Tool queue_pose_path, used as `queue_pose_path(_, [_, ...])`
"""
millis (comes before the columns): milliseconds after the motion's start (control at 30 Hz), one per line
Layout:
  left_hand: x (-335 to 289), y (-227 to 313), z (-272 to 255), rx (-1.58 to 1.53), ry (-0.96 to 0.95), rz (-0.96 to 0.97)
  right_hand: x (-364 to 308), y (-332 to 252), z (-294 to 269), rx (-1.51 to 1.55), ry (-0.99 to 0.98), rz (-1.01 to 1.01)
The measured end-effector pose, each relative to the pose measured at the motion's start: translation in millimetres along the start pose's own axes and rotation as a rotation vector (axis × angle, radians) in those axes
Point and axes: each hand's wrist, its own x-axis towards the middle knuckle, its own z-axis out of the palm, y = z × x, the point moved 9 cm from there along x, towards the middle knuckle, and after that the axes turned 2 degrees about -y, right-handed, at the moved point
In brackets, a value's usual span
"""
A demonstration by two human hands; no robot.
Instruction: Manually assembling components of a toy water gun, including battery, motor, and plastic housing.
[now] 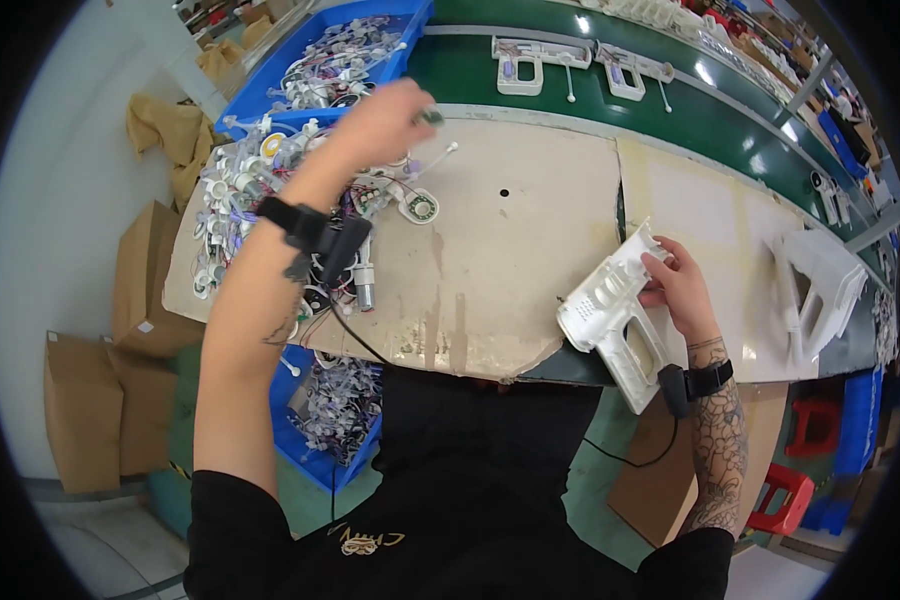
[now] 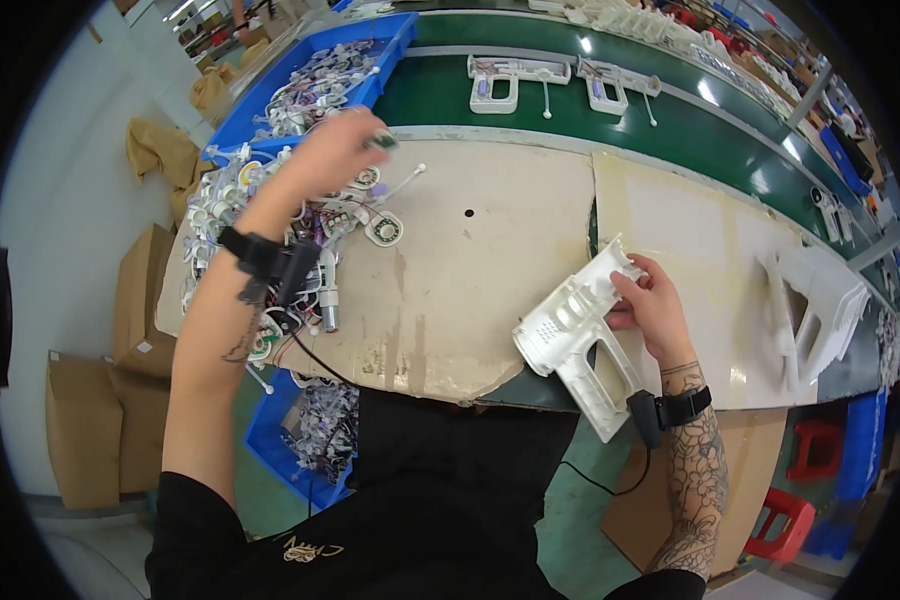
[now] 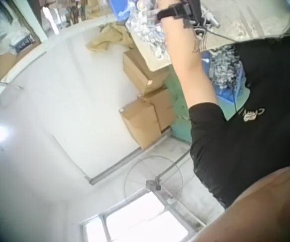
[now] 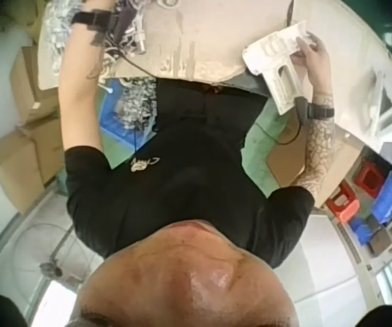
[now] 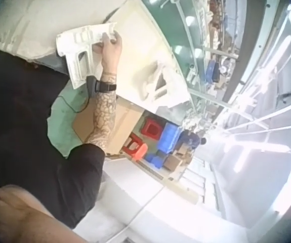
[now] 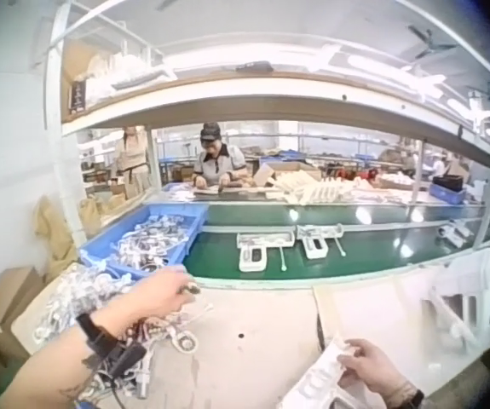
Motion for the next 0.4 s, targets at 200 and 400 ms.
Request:
queue_pose_path(200, [-15.2, -24.4, -115.5, -0.206, 0.334, -0.114, -14.2, -1.0, 20.7, 0.015, -0.009, -0.067])
queue_pose_path(400, [0.9, -10.1, -196.0, -0.537, 0.525, -0.043, -11.5, 3.4, 41.5, -0.129, -0.040, -0.080])
